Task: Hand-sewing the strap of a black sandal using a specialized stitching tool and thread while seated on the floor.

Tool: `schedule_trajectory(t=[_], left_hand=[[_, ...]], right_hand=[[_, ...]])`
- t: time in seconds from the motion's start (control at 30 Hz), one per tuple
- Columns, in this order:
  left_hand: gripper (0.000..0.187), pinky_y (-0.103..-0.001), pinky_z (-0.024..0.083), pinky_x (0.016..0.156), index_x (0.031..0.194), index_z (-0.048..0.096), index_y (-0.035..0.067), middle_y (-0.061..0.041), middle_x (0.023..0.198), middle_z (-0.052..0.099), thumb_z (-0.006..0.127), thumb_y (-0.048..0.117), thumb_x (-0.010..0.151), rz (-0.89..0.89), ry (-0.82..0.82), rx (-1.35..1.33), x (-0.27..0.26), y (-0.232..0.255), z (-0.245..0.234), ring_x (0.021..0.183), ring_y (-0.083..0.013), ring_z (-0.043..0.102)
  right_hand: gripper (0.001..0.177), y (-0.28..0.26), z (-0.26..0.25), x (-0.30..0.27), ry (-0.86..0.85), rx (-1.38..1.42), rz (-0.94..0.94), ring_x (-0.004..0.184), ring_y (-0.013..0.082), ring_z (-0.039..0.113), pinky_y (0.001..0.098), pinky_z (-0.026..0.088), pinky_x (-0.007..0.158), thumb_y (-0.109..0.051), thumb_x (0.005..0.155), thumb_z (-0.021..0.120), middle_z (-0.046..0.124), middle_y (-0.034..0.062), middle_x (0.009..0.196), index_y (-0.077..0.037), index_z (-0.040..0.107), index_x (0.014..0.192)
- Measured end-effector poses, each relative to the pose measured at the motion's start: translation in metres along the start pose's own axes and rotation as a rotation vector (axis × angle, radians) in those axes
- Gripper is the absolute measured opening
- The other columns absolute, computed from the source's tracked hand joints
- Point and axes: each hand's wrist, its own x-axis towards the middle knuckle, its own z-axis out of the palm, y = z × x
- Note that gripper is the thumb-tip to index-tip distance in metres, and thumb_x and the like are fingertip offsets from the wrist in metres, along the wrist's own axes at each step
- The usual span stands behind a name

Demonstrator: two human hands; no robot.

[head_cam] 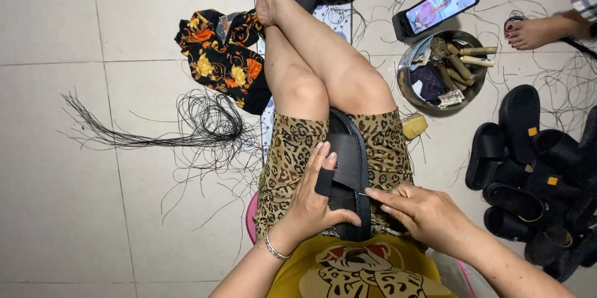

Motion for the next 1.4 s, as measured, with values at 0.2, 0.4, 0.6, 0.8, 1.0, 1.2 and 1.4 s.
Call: schedule_trajectory(t=[0.2,0.4,0.6,0.8,1.0,1.2,1.4], left_hand=[[0.126,-0.055,0.027,0.128,0.155,0.026,0.001,-0.028,0.164,0.023,0.095,0.046,0.06,0.002,0.007,-0.013,0.0,0.001,-0.002,0.155,-0.0474,0.025],[0.124,-0.054,0.028,0.127,0.154,0.027,-0.002,-0.03,0.164,0.022,0.095,0.045,0.062,-0.01,0.005,-0.014,0.0,0.003,0.001,0.155,-0.0482,0.024],[0.12,-0.055,0.029,0.124,0.152,0.025,-0.008,-0.034,0.161,0.023,0.084,0.056,0.068,-0.029,-0.002,0.052,0.0,-0.002,0.009,0.152,-0.0498,0.026],[0.125,-0.054,0.034,0.123,0.152,0.02,-0.01,-0.037,0.16,0.022,0.083,0.057,0.068,-0.014,0.053,0.061,0.0,-0.007,0.021,0.15,-0.0518,0.032],[0.1,-0.059,0.028,0.127,0.148,0.028,-0.002,-0.02,0.151,0.04,0.064,0.066,0.085,0.095,0.191,0.082,-0.001,0.021,0.0,0.144,-0.0389,0.04],[0.004,-0.036,0.046,0.082,0.085,0.065,0.001,-0.01,0.086,0.061,0.063,-0.001,0.083,0.184,-0.036,0.225,0.005,0.041,-0.028,0.077,-0.0218,0.053],[0.007,-0.03,0.059,0.089,0.089,0.075,0.007,-0.013,0.108,0.076,0.077,0.005,0.083,-0.689,-0.102,-1.346,0.008,0.047,-0.032,0.089,-0.0162,0.07]], right_hand=[[0.051,0.004,-0.004,0.002,-0.074,-0.104,-0.048,0.055,0.0167,0.066,0.0323,0.056,0.049,-0.012,0.079,0.071,0.07,-0.0033,0.077,-0.031,0.073,0.126],[0.057,-0.007,-0.008,0.003,-0.178,-0.335,0.011,0.053,0.0208,0.068,0.036,0.057,0.049,-0.013,0.077,0.07,0.063,0.002,0.076,-0.035,0.069,0.13],[0.045,-0.025,-0.017,0.022,-0.249,-0.394,0.056,0.057,0.0308,0.069,0.0442,0.056,0.052,-0.027,0.084,0.064,0.066,0.0057,0.079,-0.03,0.058,0.129],[0.019,-0.023,-0.01,0.043,-0.177,-0.301,-0.007,0.057,0.0333,0.068,0.047,0.051,0.052,-0.03,0.098,0.056,0.07,0.0068,0.073,-0.013,0.049,0.099],[0.018,-0.02,-0.012,0.04,-0.195,-0.201,-0.069,0.062,0.0279,0.073,0.0435,0.057,0.053,-0.031,0.097,0.058,0.074,0.0062,0.081,-0.015,0.053,0.103],[0.02,-0.027,-0.01,0.035,-0.096,-0.283,-0.089,0.054,0.028,0.068,0.0423,0.054,0.049,-0.032,0.095,0.061,0.071,0.0046,0.074,-0.014,0.056,0.102],[0.013,-0.02,-0.007,0.036,-0.185,-0.321,-0.048,0.056,0.0253,0.069,0.0421,0.053,0.049,-0.027,0.098,0.055,0.069,0.0036,0.072,-0.015,0.051,0.099]])
